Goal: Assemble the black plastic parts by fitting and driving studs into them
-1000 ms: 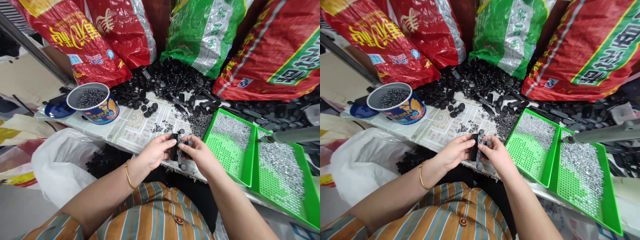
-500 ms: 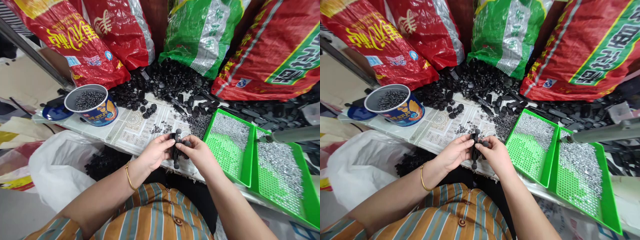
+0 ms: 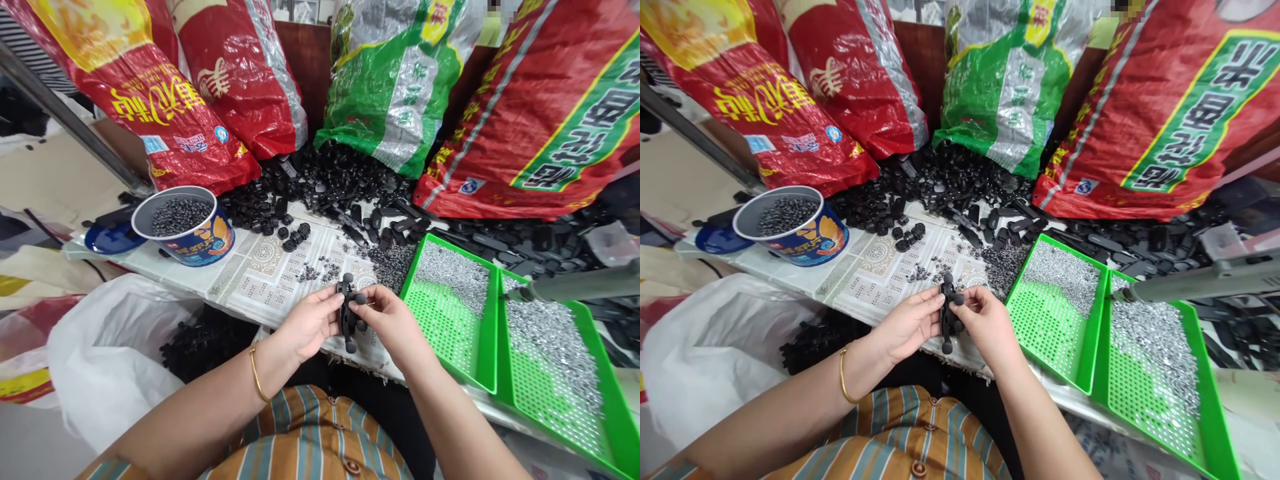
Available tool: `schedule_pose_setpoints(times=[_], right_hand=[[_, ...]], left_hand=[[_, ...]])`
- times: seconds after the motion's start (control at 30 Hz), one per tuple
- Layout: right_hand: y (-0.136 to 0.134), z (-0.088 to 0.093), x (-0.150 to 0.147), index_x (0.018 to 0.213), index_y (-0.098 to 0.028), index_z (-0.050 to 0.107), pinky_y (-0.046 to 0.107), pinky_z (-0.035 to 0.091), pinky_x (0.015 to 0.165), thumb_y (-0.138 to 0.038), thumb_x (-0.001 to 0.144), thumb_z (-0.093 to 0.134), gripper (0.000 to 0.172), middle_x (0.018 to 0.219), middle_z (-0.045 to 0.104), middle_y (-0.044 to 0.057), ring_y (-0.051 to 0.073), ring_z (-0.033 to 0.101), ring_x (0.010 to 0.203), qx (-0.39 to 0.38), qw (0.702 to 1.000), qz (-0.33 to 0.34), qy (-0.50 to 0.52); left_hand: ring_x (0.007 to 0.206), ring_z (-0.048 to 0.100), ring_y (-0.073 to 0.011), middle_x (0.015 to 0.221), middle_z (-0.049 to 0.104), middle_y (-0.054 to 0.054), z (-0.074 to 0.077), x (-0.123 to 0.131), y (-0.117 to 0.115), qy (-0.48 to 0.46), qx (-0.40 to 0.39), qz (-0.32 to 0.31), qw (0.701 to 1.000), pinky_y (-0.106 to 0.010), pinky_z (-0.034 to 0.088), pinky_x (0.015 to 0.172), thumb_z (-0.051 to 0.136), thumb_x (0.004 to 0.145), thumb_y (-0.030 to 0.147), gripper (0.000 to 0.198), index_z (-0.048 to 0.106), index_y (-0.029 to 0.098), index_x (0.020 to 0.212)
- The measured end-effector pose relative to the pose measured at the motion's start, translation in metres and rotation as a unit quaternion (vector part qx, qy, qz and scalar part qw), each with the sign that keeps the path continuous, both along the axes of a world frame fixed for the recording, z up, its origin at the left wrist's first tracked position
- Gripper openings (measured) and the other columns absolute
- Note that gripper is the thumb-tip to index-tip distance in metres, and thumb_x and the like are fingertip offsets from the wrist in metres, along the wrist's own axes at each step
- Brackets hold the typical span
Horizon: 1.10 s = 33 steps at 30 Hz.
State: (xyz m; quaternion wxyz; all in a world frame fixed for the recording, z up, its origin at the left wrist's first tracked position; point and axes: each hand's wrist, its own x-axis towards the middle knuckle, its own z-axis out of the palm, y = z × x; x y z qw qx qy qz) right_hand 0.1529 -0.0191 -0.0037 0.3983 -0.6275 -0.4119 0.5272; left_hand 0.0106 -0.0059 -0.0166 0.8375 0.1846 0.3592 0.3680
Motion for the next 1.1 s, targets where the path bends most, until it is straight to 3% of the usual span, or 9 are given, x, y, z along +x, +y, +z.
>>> schedule_pose_setpoints(times=[0.17,0.33,0.47,0.57,0.67,0.73,0.8,0.97,1.1], right_hand=[[0.002,-0.002,-0.002,0.072,-0.020,0.052,0.024,0.036,0.056,-0.033,0.062,0.069,0.023,0.062,0.051,-0.004,0.010,0.045,0.057,-0.001,1.000,0.007,-0.006],[0.004,-0.007,-0.004,0.081,-0.020,0.052,0.026,0.039,0.066,-0.031,0.062,0.068,0.027,0.074,0.054,-0.002,0.013,0.050,0.069,0.026,0.999,0.010,-0.036],[0.002,-0.011,-0.009,0.087,-0.021,0.051,0.026,0.042,0.069,-0.028,0.064,0.064,0.027,0.082,0.058,0.000,0.014,0.054,0.076,0.046,0.999,0.021,0.013],[0.012,-0.004,-0.005,0.091,-0.021,0.054,0.025,0.043,0.061,-0.031,0.071,0.059,0.024,0.078,0.061,-0.001,0.013,0.056,0.069,0.033,0.992,0.117,-0.016],[0.041,0.008,0.007,0.092,-0.020,0.059,0.024,0.044,0.060,-0.036,0.079,0.049,0.023,0.074,0.065,0.000,0.013,0.059,0.065,0.040,0.954,0.231,-0.186],[0.069,0.014,0.015,0.090,-0.021,0.063,0.026,0.045,0.069,-0.034,0.081,0.047,0.023,0.083,0.067,0.001,0.014,0.061,0.075,0.076,0.915,0.200,-0.343],[0.096,0.015,0.020,0.093,-0.021,0.064,0.030,0.041,0.082,-0.028,0.080,0.048,0.022,0.099,0.065,0.005,0.018,0.058,0.092,0.096,0.889,0.142,-0.424],[0.138,0.002,0.018,0.092,-0.017,0.064,0.034,0.041,0.081,-0.016,0.075,0.052,0.022,0.099,0.062,0.013,0.024,0.057,0.095,0.075,0.840,0.110,-0.527],[0.140,0.009,0.016,0.089,-0.012,0.063,0.035,0.042,0.078,-0.008,0.074,0.045,0.023,0.096,0.062,0.018,0.025,0.059,0.091,0.075,0.832,0.114,-0.537]], left_hand=[[0.086,0.059,-0.0126,0.106,0.063,-0.007,0.005,-0.002,-0.004,0.031,0.058,-0.026,0.997,-0.022,0.045,0.072,0.061,0.069,0.008,0.038,0.058,0.018,0.106],[0.102,0.055,-0.0166,0.124,0.055,-0.007,0.006,0.001,-0.007,0.105,0.088,0.021,0.990,-0.019,0.043,0.068,0.058,0.066,0.003,0.066,0.043,0.023,0.127],[0.104,0.054,-0.0183,0.124,0.055,-0.008,0.005,0.000,-0.006,0.120,0.093,0.027,0.988,-0.019,0.043,0.066,0.057,0.067,0.007,0.064,0.041,0.022,0.128],[0.089,0.060,-0.0167,0.114,0.060,-0.010,0.008,-0.006,-0.002,0.125,0.071,0.025,0.989,-0.019,0.043,0.058,0.058,0.066,0.007,0.061,0.043,0.019,0.123],[0.080,0.063,-0.0172,0.106,0.062,-0.010,0.011,-0.015,0.004,0.112,0.055,0.034,0.992,-0.022,0.046,0.059,0.059,0.065,0.009,0.060,0.040,0.019,0.121],[0.082,0.064,-0.0185,0.105,0.061,-0.009,0.012,-0.020,0.007,0.111,0.046,0.052,0.991,-0.024,0.048,0.061,0.060,0.065,0.010,0.060,0.038,0.020,0.120],[0.083,0.064,-0.0193,0.105,0.060,-0.009,0.012,-0.022,0.008,0.118,0.029,0.061,0.991,-0.024,0.048,0.060,0.061,0.065,0.011,0.059,0.038,0.021,0.118],[0.085,0.064,-0.0211,0.101,0.060,-0.007,0.014,-0.021,0.006,0.116,0.009,0.073,0.991,-0.023,0.048,0.058,0.062,0.064,0.012,0.052,0.042,0.021,0.111],[0.089,0.063,-0.0223,0.100,0.061,-0.006,0.019,-0.021,0.010,0.110,-0.012,0.091,0.990,-0.025,0.048,0.061,0.065,0.062,0.013,0.049,0.047,0.020,0.106]])
